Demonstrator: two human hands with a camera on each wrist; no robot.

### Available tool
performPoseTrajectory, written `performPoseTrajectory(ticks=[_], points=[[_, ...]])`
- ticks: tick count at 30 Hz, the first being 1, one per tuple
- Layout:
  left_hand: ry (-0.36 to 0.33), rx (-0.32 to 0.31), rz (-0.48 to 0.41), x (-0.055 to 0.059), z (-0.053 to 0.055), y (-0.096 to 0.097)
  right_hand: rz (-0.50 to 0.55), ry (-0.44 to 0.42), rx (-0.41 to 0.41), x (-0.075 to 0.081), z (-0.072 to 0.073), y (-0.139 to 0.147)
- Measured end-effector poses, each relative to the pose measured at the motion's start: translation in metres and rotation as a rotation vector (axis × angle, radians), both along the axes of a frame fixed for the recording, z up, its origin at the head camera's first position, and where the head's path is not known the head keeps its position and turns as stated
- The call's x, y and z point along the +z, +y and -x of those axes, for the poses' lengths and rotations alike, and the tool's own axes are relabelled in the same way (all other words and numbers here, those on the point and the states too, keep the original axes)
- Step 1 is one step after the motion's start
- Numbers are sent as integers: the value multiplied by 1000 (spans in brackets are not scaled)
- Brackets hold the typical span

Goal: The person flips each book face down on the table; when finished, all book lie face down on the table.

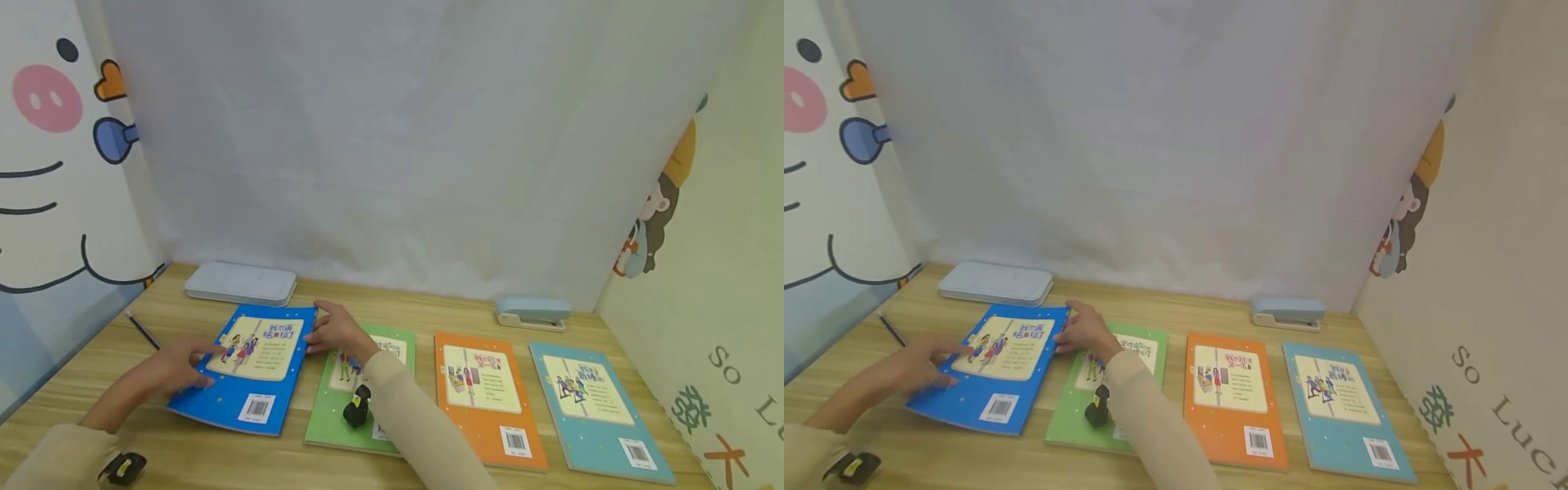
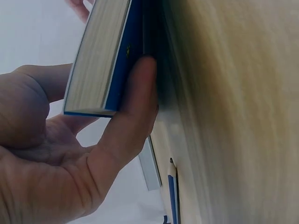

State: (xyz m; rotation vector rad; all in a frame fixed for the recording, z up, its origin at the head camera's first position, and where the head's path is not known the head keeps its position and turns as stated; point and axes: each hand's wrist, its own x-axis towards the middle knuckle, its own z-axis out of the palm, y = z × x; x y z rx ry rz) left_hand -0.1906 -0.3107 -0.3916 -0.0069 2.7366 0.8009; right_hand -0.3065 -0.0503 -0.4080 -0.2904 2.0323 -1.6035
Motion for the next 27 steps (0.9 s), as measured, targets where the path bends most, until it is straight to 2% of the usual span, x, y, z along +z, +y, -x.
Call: performPoseTrajectory(ticks=[9,22,27], points=[[-61,19,-7,-2,-1,-3,-50,-27,-9,0,0,-7],[-55,-2,59,3,1,2,-95,-5,-35,5,-1,-7],[-60,7,118,2,3,2,-124,8,-4,10,0,-2]])
